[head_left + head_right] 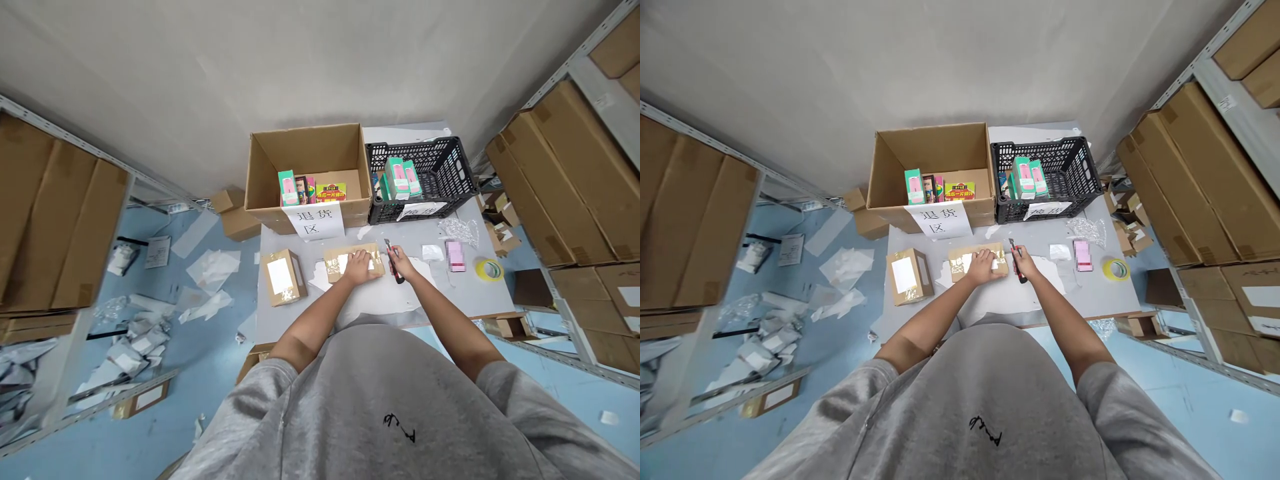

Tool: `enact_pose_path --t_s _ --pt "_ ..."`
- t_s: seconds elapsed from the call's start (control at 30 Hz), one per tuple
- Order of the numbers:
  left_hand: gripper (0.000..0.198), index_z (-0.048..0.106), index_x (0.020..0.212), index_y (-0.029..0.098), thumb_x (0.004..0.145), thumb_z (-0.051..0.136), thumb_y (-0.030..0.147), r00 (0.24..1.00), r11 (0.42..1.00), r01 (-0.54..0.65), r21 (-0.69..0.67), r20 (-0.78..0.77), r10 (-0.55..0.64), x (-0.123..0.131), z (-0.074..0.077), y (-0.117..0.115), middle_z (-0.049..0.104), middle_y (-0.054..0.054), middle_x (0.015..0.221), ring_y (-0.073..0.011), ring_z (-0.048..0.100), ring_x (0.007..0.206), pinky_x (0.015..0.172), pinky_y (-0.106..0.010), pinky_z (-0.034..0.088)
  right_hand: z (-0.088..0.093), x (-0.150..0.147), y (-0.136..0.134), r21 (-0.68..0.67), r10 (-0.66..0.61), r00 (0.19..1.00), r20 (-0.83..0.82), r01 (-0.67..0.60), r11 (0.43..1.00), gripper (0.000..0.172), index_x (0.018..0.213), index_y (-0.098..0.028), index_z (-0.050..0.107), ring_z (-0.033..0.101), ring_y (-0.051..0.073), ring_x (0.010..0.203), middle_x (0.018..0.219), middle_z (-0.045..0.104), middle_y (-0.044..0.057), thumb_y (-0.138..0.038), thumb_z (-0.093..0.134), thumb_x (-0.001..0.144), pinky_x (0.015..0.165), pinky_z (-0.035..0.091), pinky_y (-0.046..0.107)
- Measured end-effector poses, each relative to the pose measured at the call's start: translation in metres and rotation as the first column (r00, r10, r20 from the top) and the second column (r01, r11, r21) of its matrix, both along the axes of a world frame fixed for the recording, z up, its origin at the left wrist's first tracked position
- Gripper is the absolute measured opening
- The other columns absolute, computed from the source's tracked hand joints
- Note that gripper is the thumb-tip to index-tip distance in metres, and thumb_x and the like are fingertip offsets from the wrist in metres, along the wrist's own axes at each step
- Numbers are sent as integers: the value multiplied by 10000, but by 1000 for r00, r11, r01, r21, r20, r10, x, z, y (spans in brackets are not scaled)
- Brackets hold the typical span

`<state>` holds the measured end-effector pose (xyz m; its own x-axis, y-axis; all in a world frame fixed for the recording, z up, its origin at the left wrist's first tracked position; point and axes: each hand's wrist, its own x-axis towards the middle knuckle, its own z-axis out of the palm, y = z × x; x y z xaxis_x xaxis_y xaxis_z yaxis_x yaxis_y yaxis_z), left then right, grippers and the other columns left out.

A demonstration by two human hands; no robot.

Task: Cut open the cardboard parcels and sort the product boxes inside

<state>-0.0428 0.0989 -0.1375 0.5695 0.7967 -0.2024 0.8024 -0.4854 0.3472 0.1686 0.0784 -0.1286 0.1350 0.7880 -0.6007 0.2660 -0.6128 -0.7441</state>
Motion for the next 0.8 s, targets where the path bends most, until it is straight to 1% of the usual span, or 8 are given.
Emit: enact_pose_path --t_s 0.1,0.2,0.3,0.43,0.57,0.67,0.8 --pt "719 659 1319 155 973 693 785 1000 1000 24 18 -5 -24 6 -2 3 641 -221 1372 -400 559 1304 1081 -477 389 8 12 -29 38 103 994 29 -104 994 371 1428 -264 580 597 128 510 690 610 -107 -462 518 1121 524 506 173" --pt "734 665 1309 149 961 701 795 999 998 52 33 -6 -51 10 -4 4 639 -229 1354 -409 562 1297 1083 -481 388 11 14 -45 53 161 985 55 -164 985 464 1555 -254 615 604 113 516 756 670 -73 -352 546 1107 489 484 162" --pt "746 664 1300 153 934 736 799 998 998 56 32 7 -56 10 -7 5 644 -218 1334 -406 570 1290 1077 -476 393 7 8 -45 59 188 981 49 -191 980 558 1666 -269 577 565 94 492 774 688 -61 -278 539 1109 468 465 159" --pt "722 660 1259 171 913 769 796 997 997 64 47 40 -66 7 -13 4 668 -196 1283 -395 594 1251 1061 -472 404 -5 2 -43 75 175 983 61 -179 981 560 1674 -272 597 522 85 464 737 654 -60 -263 527 1119 449 436 160" --pt "696 660 1201 182 902 784 798 995 995 61 79 75 -67 6 -19 4 681 -184 1236 -386 608 1210 1033 -467 410 -14 8 -53 79 166 986 27 -167 983 563 1678 -251 598 512 90 437 691 611 -66 -293 521 1122 438 437 176" --pt "677 663 1183 185 905 784 791 994 993 72 99 77 -79 5 -21 2 680 -182 1218 -385 610 1192 1018 -464 410 -15 12 -54 77 185 983 16 -186 980 558 1661 -257 620 508 94 431 684 621 -65 -315 545 1111 429 437 186" --pt "653 666 1192 177 922 787 759 993 991 82 106 71 -90 5 -21 -1 679 -193 1229 -389 611 1198 1022 -461 408 -13 6 -49 87 179 984 22 -180 980 554 1647 -249 638 504 100 422 674 635 -57 -298 552 1102 416 418 197"
